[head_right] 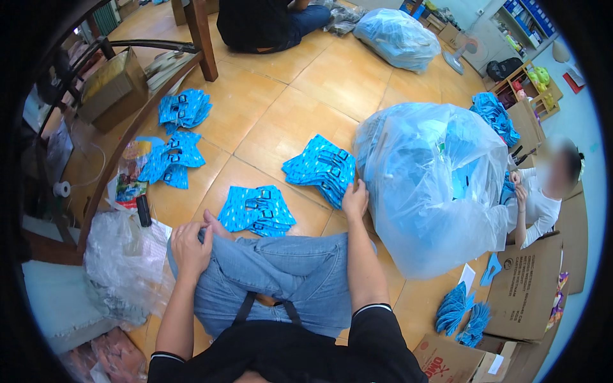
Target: The person sits on the floor and repeatedly picks up blue patterned straps with black buckles, folds them, and stacks them into a pile. The person handles the straps one at a time, aligning them before placing them on the growing stack.
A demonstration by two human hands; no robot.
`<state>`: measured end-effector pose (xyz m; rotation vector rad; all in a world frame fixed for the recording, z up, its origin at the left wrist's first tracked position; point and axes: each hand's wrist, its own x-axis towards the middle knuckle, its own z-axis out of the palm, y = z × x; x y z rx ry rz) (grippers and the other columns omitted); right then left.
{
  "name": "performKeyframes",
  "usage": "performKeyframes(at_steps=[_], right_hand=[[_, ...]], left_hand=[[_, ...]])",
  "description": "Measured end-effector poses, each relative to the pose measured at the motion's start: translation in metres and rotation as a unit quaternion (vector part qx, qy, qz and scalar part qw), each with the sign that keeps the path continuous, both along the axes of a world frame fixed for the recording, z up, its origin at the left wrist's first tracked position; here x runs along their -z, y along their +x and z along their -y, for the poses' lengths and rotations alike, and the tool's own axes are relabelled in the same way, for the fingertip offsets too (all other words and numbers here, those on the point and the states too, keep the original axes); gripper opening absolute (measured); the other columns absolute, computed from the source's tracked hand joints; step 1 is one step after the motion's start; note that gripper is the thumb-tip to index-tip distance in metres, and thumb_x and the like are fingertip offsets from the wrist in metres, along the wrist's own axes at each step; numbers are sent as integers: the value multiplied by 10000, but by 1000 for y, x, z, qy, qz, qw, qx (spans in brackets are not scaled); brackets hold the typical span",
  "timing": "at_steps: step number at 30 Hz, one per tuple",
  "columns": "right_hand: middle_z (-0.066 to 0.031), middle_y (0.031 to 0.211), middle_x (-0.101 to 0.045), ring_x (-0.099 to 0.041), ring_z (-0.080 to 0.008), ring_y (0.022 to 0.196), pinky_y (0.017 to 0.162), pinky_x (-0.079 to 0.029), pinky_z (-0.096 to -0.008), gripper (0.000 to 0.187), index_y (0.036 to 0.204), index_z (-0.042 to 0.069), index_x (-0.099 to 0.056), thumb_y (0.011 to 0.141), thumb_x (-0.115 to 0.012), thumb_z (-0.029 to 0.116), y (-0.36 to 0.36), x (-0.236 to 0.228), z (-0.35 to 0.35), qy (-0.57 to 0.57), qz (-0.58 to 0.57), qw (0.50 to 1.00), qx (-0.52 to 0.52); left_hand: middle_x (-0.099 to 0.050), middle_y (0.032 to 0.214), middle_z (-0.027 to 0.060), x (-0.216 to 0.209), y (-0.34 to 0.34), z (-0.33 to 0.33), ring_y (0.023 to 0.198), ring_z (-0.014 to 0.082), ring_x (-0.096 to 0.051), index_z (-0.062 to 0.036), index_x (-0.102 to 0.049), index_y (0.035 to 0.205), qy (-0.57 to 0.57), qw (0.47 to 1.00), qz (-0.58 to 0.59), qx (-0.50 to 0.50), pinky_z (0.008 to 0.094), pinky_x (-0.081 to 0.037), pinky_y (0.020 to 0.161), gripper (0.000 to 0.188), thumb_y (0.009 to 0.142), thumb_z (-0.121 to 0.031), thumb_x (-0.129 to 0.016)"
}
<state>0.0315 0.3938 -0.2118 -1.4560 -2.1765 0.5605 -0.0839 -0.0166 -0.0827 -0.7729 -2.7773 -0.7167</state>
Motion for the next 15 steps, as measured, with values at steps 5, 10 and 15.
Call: performKeyframes(at_steps=[5,10,15], right_hand=[[-155,1003,-644,-612,-352,996,884,-473,-418,313,1172,71,-620,906,-587,233,-8,-27,42,88,-83,984,-129],[-157,1059,-626,-579,-345,1035,876,-471,-435,353,1177,79,-618,843,-677,178,-23,-22,112,79,-36,884,-459],[-150,1091,-616,-569,-350,1044,886,-463,-434,417,1225,81,-584,833,-687,177,-31,7,167,-18,-8,850,-526]], left_hand=[[-666,837,97,4,-2,-3,872,288,-611,-83,-641,817,-7,1000,-3,4,408,-422,849,174,851,-252,-620],[-669,838,87,8,-3,1,876,273,-616,-93,-640,821,-5,1000,-6,-3,404,-427,847,157,833,-250,-639],[-669,827,83,8,-2,1,867,271,-618,-95,-640,809,13,1000,-18,-2,402,-428,846,152,825,-246,-656]])
